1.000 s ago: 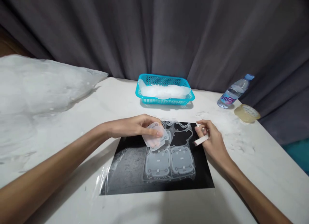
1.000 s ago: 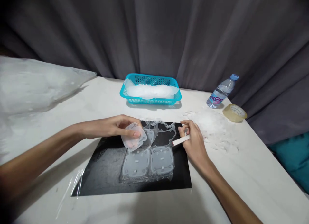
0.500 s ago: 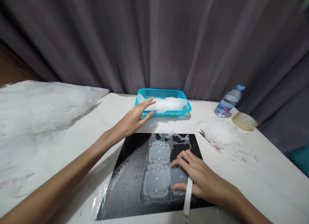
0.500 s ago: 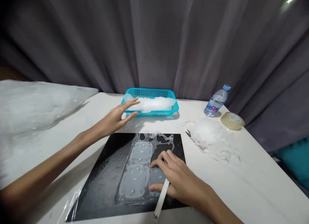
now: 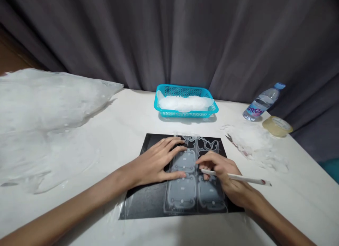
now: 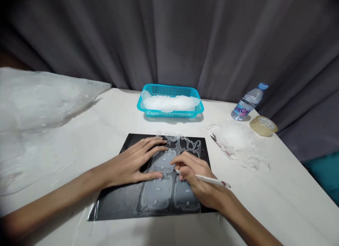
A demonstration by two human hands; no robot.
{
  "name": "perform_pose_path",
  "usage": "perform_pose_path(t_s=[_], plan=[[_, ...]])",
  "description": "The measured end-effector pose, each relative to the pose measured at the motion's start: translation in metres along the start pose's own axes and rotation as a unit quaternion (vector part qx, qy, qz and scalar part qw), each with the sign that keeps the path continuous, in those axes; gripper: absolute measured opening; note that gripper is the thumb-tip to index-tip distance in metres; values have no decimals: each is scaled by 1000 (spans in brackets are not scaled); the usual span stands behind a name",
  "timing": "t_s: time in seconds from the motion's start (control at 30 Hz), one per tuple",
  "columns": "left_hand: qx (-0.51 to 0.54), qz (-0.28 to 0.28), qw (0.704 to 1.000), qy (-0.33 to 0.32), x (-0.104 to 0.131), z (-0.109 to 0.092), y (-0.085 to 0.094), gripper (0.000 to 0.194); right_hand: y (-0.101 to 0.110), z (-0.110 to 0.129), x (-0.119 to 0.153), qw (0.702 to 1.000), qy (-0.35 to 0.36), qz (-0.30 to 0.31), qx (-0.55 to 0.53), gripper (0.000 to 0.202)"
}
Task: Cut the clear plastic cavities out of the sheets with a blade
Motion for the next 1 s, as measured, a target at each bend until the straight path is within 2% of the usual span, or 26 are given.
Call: perform_pose_path(t_s=[0.1,0.17,0.3,0.43,0.57,1.0], plan=[[1,12,1000,-8,0,0,0,80,-12,0,-8,1000,12,25,-10,25],[-3,17,1000,-15,0,-1,0,83,-18,1,-11,998,45,48,-17,14],[-16,13,999,-25,-1,-4,2,81,-21,0,-10,995,71,67,-3,16],[-4,-3,1000,-18,-1,-5,2,83,-19,2,-8,996,66,51,13,16],[-39,-14,999,-25,-1,-7,-1,86,-20,2,-9,996,82,37,10,16],[-68,-23,996,-44,-2,-6,-5,88,-22,6,-9,988,127,69,58,9]])
Point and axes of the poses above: each hand's wrist, its own x-axis away from the middle knuckle, its own y-axis out of the back of the hand, z = x × y, the point moved 6 cm from there along -x, towards the middle knuckle, and after that the axes turned 13 degrees about y, right-handed, at the moved point
